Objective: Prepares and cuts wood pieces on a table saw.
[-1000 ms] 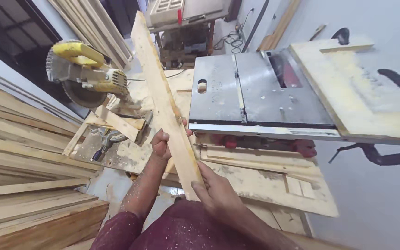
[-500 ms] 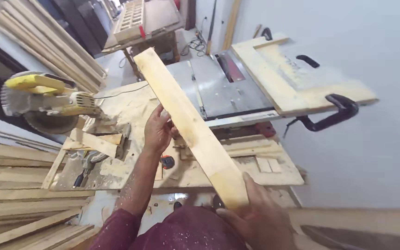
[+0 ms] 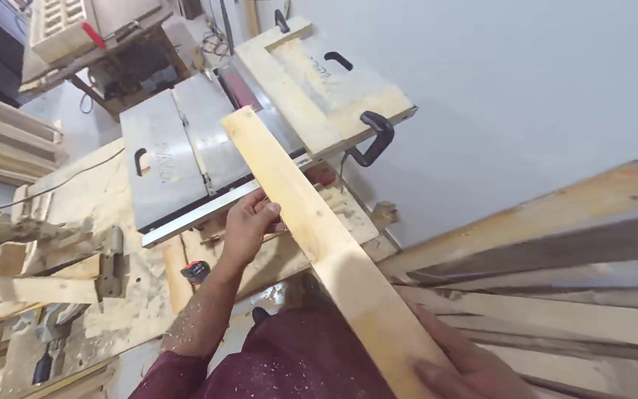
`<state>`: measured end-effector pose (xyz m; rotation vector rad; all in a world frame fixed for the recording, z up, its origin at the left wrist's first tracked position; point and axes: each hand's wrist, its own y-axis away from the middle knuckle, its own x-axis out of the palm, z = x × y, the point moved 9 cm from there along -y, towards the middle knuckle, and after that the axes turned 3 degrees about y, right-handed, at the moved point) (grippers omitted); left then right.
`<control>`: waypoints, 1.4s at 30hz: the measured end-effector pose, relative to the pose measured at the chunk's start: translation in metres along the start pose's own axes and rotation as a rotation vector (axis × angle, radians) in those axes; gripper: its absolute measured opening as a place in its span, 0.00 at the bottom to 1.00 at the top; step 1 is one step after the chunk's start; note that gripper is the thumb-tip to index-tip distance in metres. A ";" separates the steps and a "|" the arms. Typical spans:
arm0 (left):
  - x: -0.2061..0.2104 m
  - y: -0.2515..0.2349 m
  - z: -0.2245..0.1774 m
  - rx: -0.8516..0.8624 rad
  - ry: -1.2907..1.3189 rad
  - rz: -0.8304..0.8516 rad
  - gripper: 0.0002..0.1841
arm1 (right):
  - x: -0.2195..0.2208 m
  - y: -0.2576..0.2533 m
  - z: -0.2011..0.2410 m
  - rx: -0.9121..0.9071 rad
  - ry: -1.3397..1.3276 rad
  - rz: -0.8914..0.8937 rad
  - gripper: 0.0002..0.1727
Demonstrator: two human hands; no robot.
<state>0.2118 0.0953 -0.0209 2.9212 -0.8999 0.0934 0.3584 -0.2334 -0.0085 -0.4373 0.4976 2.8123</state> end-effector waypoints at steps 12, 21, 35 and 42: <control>0.002 -0.056 -0.013 0.188 -0.930 0.026 0.39 | -0.012 0.000 -0.016 0.044 0.095 -0.043 0.38; -0.050 -0.040 -0.017 0.124 -1.030 -0.073 0.38 | 0.040 -0.023 0.001 0.012 -0.067 0.046 0.36; -0.063 -0.074 -0.024 0.069 -1.084 -0.060 0.36 | 0.063 -0.050 0.011 0.045 -0.105 -0.028 0.36; -0.064 -0.083 -0.025 0.092 -1.109 -0.038 0.36 | 0.060 -0.060 0.014 0.067 -0.071 -0.030 0.36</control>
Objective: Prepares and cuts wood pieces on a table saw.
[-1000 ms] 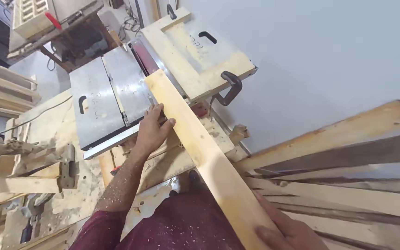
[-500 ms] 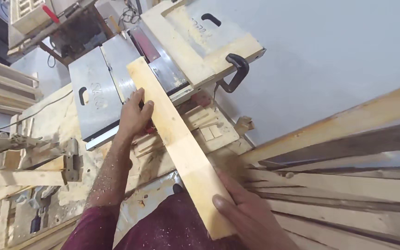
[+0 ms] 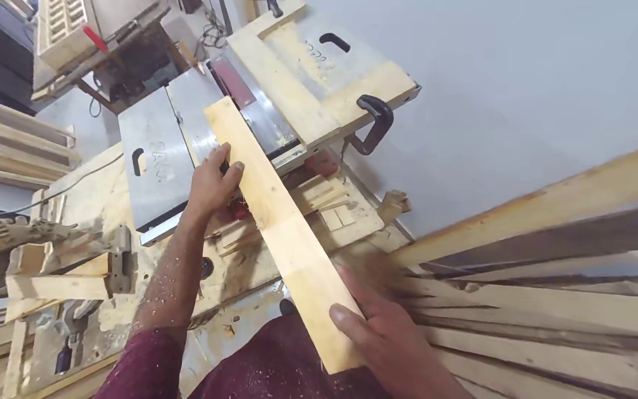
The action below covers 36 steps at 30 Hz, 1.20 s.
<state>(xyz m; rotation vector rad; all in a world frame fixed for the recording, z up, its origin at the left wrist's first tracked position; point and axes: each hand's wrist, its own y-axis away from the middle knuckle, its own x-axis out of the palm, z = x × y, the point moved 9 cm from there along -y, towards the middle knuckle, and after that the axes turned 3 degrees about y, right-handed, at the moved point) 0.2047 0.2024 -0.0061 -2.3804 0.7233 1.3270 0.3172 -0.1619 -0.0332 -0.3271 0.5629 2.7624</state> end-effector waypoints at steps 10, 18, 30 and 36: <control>-0.002 -0.004 0.004 -0.069 0.054 0.010 0.34 | -0.011 -0.019 0.005 -0.054 0.183 0.080 0.37; 0.048 0.041 -0.070 0.227 -0.017 0.051 0.41 | -0.068 0.069 -0.040 0.011 0.012 -0.039 0.35; 0.047 -0.019 -0.068 0.123 -0.028 0.119 0.37 | -0.076 0.007 -0.039 0.005 -0.193 -0.083 0.34; 0.042 -0.041 -0.060 0.119 -0.049 0.132 0.34 | -0.073 -0.016 -0.027 0.143 -0.197 -0.146 0.30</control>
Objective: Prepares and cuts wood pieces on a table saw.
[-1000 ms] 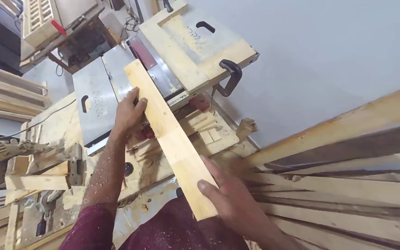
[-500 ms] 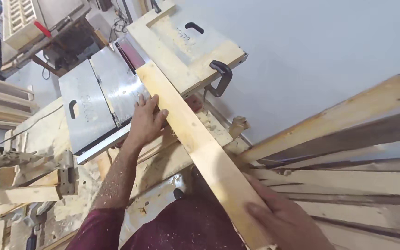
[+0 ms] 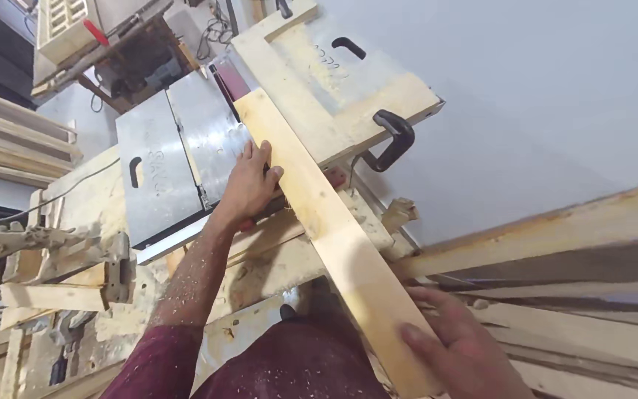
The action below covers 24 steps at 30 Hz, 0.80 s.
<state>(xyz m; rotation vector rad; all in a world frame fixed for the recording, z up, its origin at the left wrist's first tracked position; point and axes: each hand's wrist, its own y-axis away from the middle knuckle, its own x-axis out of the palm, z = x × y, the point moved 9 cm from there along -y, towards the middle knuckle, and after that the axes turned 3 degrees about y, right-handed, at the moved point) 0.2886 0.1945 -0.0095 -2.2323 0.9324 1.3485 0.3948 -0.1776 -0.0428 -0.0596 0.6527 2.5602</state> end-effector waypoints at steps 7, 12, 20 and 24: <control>-0.009 -0.001 0.011 0.018 0.146 0.032 0.31 | 0.030 -0.083 0.050 -0.084 0.191 -0.059 0.23; 0.015 0.072 -0.029 0.202 0.138 0.022 0.46 | 0.063 -0.172 0.093 -0.095 0.288 -0.053 0.28; 0.026 0.058 -0.045 0.290 -0.210 -0.081 0.47 | 0.071 -0.139 0.151 -0.673 0.876 -0.325 0.26; 0.023 0.048 -0.041 0.325 -0.270 -0.100 0.47 | 0.097 -0.119 0.144 -1.070 1.271 0.034 0.22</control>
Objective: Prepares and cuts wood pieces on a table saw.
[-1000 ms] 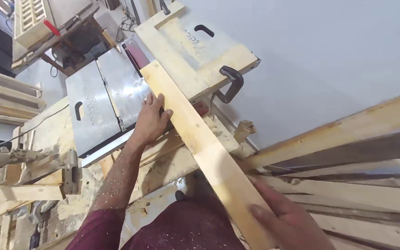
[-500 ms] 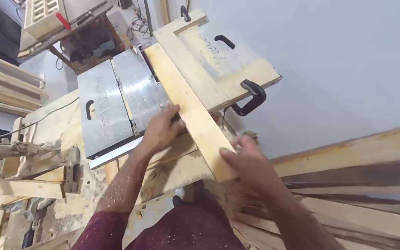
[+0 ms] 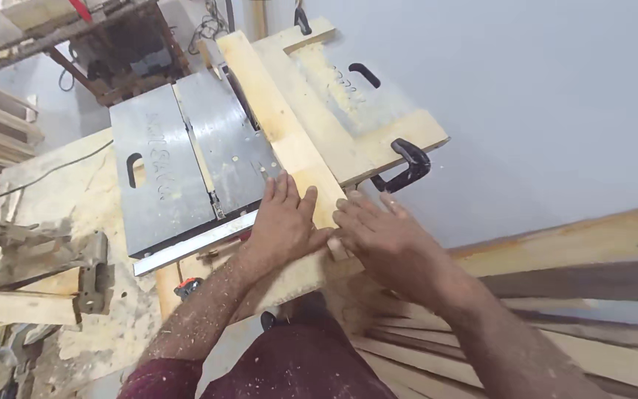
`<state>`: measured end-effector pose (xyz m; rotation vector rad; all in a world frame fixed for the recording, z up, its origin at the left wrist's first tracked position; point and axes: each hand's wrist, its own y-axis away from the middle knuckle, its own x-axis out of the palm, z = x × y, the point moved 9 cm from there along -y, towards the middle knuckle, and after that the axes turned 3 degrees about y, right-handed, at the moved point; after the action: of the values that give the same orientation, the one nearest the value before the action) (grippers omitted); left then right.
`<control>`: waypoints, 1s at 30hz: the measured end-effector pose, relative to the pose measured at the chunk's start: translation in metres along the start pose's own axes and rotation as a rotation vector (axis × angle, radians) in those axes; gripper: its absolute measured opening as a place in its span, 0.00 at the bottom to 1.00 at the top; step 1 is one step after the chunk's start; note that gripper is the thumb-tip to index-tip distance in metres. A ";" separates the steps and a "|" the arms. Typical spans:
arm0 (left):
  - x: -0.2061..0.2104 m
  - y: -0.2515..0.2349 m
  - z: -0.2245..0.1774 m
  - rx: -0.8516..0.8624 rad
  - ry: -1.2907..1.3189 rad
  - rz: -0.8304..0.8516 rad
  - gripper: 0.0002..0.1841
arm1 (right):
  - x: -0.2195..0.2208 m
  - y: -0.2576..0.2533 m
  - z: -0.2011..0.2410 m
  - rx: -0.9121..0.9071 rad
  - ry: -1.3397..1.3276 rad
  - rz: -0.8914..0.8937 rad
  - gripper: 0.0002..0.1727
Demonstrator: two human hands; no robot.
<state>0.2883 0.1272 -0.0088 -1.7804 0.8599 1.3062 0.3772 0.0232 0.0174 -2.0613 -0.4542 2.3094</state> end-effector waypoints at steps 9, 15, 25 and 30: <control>0.004 -0.045 0.067 -0.181 0.056 0.150 0.47 | 0.024 -0.108 -0.042 -0.201 0.188 0.307 0.23; -0.011 -0.030 0.068 -0.363 0.222 -0.035 0.33 | 0.045 -0.201 -0.078 -0.236 0.187 0.279 0.23; -0.044 0.103 0.143 -0.754 0.037 -0.417 0.29 | 0.090 -0.408 -0.154 -0.155 0.053 0.213 0.21; -0.044 0.107 0.149 -0.756 -0.010 -0.543 0.26 | 0.114 -0.491 -0.187 -0.137 -0.052 0.197 0.24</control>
<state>0.1177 0.2077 -0.0144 -2.3394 -0.1929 1.3391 0.4555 0.5549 -0.0008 -2.2048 -0.4415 2.5129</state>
